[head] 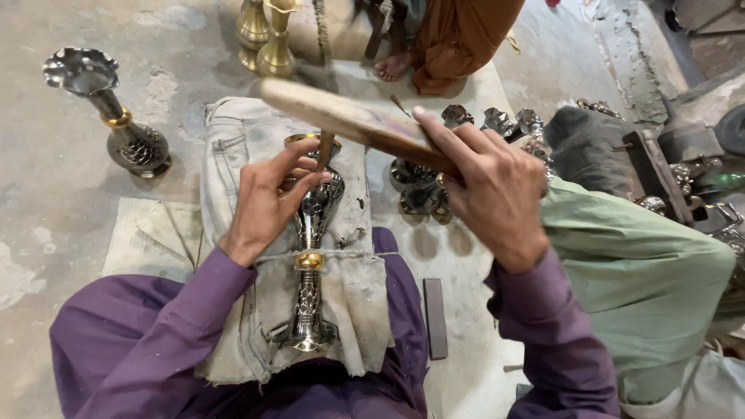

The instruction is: The person sits on the floor with an ornate silver vase resting on a cloth pad on their lap. They hold a small punch against the vase surface with one hand and repeatedly strike it with a wooden mallet held in the other hand, repositioning the punch around the vase body to work the metal surface.

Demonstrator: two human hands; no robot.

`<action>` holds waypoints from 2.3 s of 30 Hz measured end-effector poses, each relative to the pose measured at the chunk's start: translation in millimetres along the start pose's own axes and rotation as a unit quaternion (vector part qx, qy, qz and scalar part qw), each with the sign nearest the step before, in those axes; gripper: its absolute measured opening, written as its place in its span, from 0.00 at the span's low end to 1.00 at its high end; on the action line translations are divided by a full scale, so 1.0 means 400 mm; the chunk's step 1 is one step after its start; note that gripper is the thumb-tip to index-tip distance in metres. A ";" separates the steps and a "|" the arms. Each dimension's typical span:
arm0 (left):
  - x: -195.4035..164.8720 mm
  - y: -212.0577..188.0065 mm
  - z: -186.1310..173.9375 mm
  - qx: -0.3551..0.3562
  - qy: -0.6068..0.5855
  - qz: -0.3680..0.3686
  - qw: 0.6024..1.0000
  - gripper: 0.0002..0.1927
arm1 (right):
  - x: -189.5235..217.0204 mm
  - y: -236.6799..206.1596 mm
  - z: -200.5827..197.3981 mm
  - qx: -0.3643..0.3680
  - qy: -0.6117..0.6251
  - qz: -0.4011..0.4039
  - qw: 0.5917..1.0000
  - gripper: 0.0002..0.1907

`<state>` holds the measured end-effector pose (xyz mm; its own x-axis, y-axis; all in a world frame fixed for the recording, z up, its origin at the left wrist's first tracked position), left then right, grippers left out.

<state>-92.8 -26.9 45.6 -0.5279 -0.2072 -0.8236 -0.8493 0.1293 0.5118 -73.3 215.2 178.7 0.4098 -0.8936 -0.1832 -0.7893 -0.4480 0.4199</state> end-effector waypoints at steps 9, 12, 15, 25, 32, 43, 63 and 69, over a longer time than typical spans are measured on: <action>-0.019 0.036 0.006 0.078 0.019 0.026 0.996 0.23 | 0.004 -0.069 -0.002 -0.038 0.143 0.101 0.984 0.43; -0.030 0.047 0.008 0.110 0.030 0.060 0.992 0.24 | -0.012 -0.093 0.035 0.101 0.092 0.180 0.974 0.43; -0.037 0.054 0.012 0.135 0.044 0.058 0.988 0.25 | -0.007 -0.111 0.029 0.011 0.120 0.160 0.980 0.42; -0.058 0.085 0.031 0.224 0.068 0.109 0.966 0.24 | -0.028 -0.222 0.102 -0.084 0.388 0.230 0.888 0.34; -0.060 0.085 0.036 0.275 0.092 0.160 0.943 0.21 | -0.024 -0.323 0.187 -0.115 0.300 0.234 0.917 0.26; -0.017 0.080 0.061 0.320 0.112 0.120 0.933 0.20 | -0.015 -0.344 0.261 0.064 0.195 0.319 0.925 0.23; -0.020 0.093 -0.019 0.211 0.009 0.053 0.976 0.25 | -0.056 -0.203 0.099 -0.045 0.197 0.139 0.969 0.38; -0.024 0.097 -0.011 0.212 0.030 0.072 0.974 0.24 | -0.060 -0.157 0.071 -0.016 0.131 0.136 0.982 0.39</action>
<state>-120.8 -24.0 74.5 -0.6521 -0.2126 -0.7277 -0.6964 0.5473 0.4642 -46.4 264.2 131.6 0.2935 -0.9403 0.1723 -0.8726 -0.1899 0.4501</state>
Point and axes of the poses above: each hand's wrist, its own y-axis towards the middle knuckle, its own z-axis out of the palm, x = y × z, the point moved 5 cm from there along y, towards the middle knuckle, and after that the axes turned 4 degrees about z, right-handed, at the moved point
